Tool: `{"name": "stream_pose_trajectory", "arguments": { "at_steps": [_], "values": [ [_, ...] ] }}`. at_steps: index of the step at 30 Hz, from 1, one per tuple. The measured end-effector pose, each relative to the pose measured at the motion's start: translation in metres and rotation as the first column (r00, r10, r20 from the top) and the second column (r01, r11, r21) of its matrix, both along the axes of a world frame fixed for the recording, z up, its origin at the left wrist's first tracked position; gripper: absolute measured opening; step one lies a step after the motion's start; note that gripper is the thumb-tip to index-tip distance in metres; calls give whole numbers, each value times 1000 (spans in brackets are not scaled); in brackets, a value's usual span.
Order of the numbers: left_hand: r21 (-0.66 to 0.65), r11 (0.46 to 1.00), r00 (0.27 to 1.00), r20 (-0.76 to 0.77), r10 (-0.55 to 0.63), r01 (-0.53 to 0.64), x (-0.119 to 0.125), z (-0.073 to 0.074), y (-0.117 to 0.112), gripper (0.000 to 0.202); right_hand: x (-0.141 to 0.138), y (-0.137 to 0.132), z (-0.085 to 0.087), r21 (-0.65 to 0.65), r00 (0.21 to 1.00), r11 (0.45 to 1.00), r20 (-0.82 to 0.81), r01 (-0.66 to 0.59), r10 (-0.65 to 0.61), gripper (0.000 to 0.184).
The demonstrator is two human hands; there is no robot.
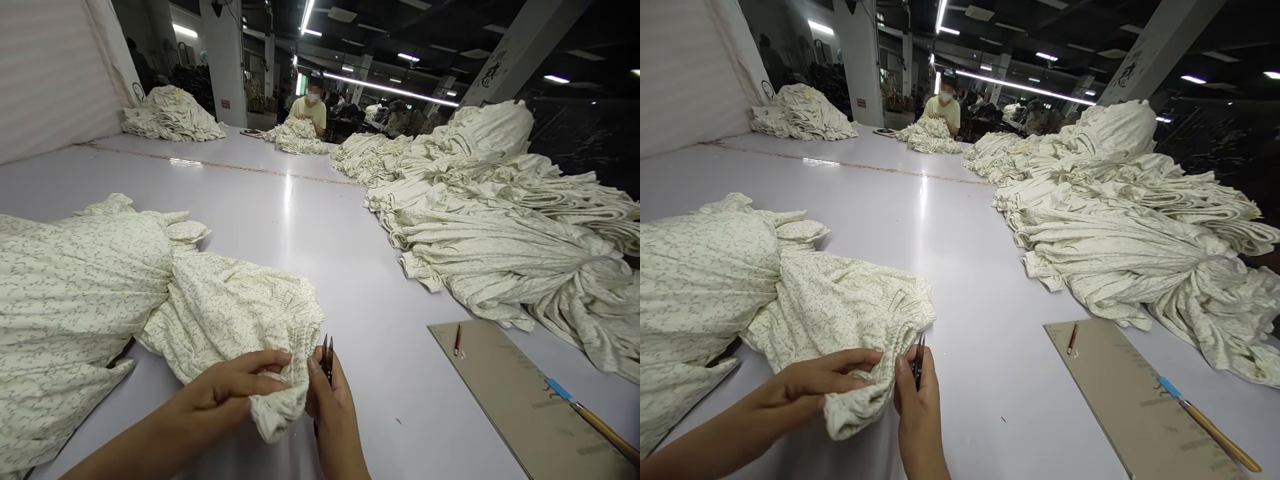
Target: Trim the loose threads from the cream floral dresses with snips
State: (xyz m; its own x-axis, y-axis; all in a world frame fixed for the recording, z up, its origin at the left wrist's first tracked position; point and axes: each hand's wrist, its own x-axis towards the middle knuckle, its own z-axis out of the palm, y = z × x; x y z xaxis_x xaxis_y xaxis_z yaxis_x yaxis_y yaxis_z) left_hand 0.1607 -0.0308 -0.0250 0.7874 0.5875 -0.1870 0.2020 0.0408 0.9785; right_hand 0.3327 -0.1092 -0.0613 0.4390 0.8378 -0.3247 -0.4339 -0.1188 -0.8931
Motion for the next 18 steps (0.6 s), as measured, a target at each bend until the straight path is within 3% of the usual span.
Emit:
{"name": "stream_pose_trajectory", "arguments": {
  "at_steps": [4, 7, 9, 11, 13, 14, 15, 18],
  "values": [
    [223, 975, 996, -75, 36, -19, -7, -6, -7, 25, 4, -1, -4, 1, 997, 1000, -71, 32, -31, 38],
    [448, 894, 991, -132, 36, 27, -7, -10, -10, 30, 3, -2, -4, 25, 995, 998, -89, 55, -53, 38],
    [641, 767, 991, -124, 53, 39, -2, -18, -15, 42, -2, -1, -2, 32, 993, 997, -102, 69, -65, 38],
    [798, 601, 995, -21, 101, -44, 7, -29, -21, 54, -8, 1, 2, 49, 992, 997, -109, 67, -61, 38],
    [870, 473, 985, 74, 156, -141, 16, -39, -27, 48, -13, 4, 6, 96, 995, 993, -88, 62, -53, 36],
    [874, 457, 980, 90, 176, -162, 19, -40, -29, 37, -14, 5, 8, 123, 997, 991, -66, 52, -44, 34],
    [859, 479, 975, 94, 202, -182, 21, -39, -30, 29, -14, 6, 10, 144, 999, 989, -38, 37, -32, 30],
    [671, 685, 943, 70, 325, -286, 13, -14, -20, 20, -7, 3, 13, 159, 999, 987, 49, -31, 23, 27]
  ]
}}
